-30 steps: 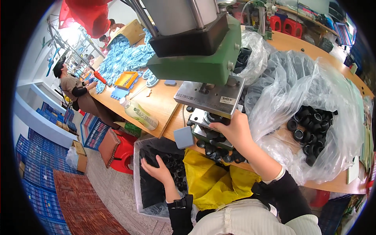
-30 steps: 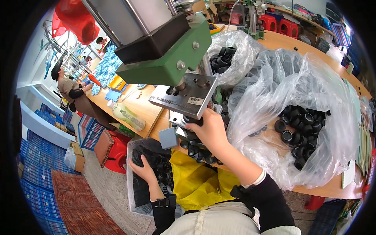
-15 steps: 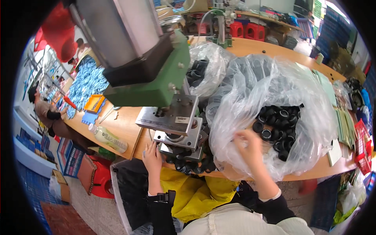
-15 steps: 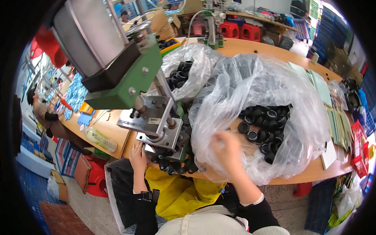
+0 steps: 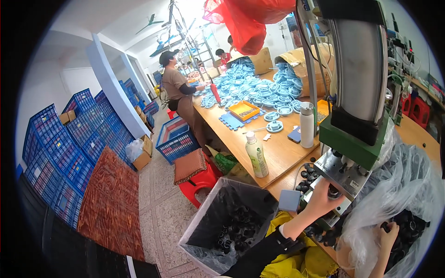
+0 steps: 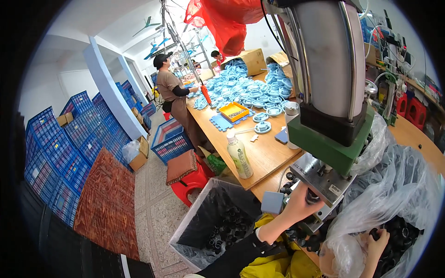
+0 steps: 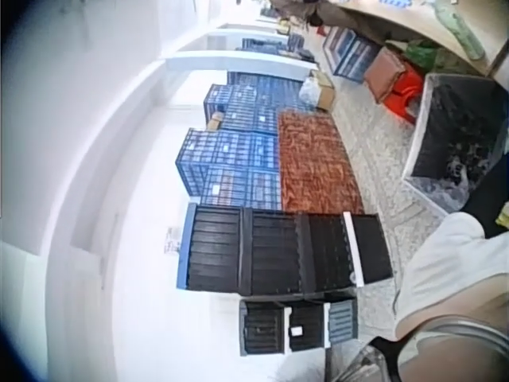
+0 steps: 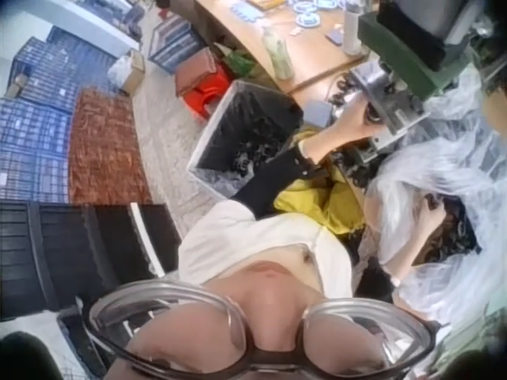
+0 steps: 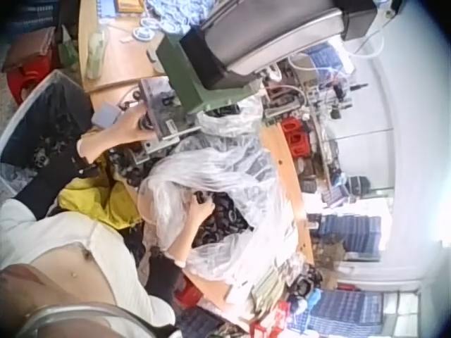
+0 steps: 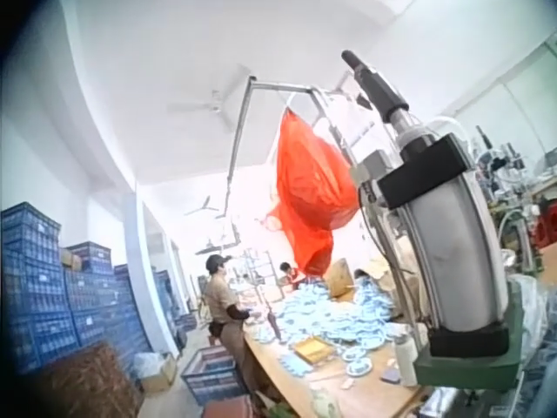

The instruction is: Operating a pneumatic press machine to assemble black rubber rings or foam components.

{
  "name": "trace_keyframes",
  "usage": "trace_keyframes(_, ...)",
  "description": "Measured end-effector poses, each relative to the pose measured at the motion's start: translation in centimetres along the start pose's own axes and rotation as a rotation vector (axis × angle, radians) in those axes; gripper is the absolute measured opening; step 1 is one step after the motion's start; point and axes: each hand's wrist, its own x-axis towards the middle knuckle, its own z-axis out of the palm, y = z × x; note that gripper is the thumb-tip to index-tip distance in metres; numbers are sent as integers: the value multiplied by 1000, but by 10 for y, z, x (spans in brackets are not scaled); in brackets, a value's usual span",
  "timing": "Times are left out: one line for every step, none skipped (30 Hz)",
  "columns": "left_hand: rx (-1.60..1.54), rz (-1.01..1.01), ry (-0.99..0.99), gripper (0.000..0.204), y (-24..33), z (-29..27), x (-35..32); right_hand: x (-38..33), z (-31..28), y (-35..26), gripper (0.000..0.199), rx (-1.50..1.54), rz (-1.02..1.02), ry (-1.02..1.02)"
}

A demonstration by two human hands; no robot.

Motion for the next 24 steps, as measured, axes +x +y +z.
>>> trace_keyframes(-1, -4, 7, 44, -3, 5, 5, -5, 2, 2, 29, -4, -5, -5)
trace_keyframes(13, -54, -1, 40, -7, 8, 13, -11, 5, 5, 28, 41, -84, 83)
trace_keyframes(23, -103, -11, 37, -9, 10, 20, -15, 4, 5, 27, 85, -161, 173)
trace_keyframes(57, 74, 140, 33, -6, 13, 24, -25, -27, -46, 24, 197, 42, 14)
trace_keyframes(41, 63, 137, 33, -5, 14, 27, -26, -44, -59, 24, 178, 49, 15)
trace_keyframes(22, 26, 160, 34, -3, 14, 26, -29, -58, -66, 22, 472, 196, -94)
trace_keyframes(6, -11, 181, 35, -2, 15, 22, -35, -67, -75, 21, 767, 348, -200)
trace_keyframes(150, -5, 138, 37, -17, 17, 14, -44, -72, -89, 21, 752, 360, -202)
trace_keyframes(284, 44, 155, 37, -17, 19, 13, -50, -76, -108, 23, 847, 177, -134)
trace_keyframes(289, 44, 222, 37, -19, 21, 8, -55, -78, -127, 26, 937, -10, -70)
trace_keyframes(298, 44, 293, 37, -18, 20, 1, -58, -75, -146, 30, 955, -46, -148)
trace_keyframes(269, -8, 316, 38, -14, 19, -6, -63, -69, -165, 41, 915, -180, -140)
trace_keyframes(198, -135, 288, 39, -20, 12, -17, -65, -59, -182, 50, 873, -195, -194)
trace_keyframes(153, -112, 467, 36, -29, 1, -34, -70, -48, -212, 57, 942, -209, -237)
trace_keyframes(171, -243, 444, 36, -4, -22, -39, -71, -37, -234, 57, 869, -228, -227)
trace_keyframes(240, -400, 510, 38, -24, -45, -60, -65, -28, -248, 58, 853, -287, -260)
trace_keyframes(467, -181, 598, 41, -46, -81, -80, -63, -17, -265, 58, 838, -311, -252)
trace_keyframes(647, -263, 583, 56, -46, -116, -96, -53, -2, -269, 58, 707, -396, -248)
trace_keyframes(998, -245, 634, 76, -68, -145, -126, -45, 17, -270, 55, 699, -449, -158)
trace_keyframes(1134, -384, 615, 91, -85, -178, -158, -38, 21, -280, 50, 740, -415, -203)
trace_keyframes(1147, -524, 655, 93, -103, -210, -189, -34, 30, -283, 45, 759, -317, -285)
trace_keyframes(1198, -568, 722, 90, -118, -239, -217, -32, 33, -291, 43, 755, -289, -287)
trace_keyframes(1204, -637, 737, 82, -106, -232, -210, -28, 37, -292, 40, 732, -253, -283)
trace_keyframes(1179, -577, 718, 76, -101, -231, -204, -26, 42, -295, 36, 682, -346, -200)
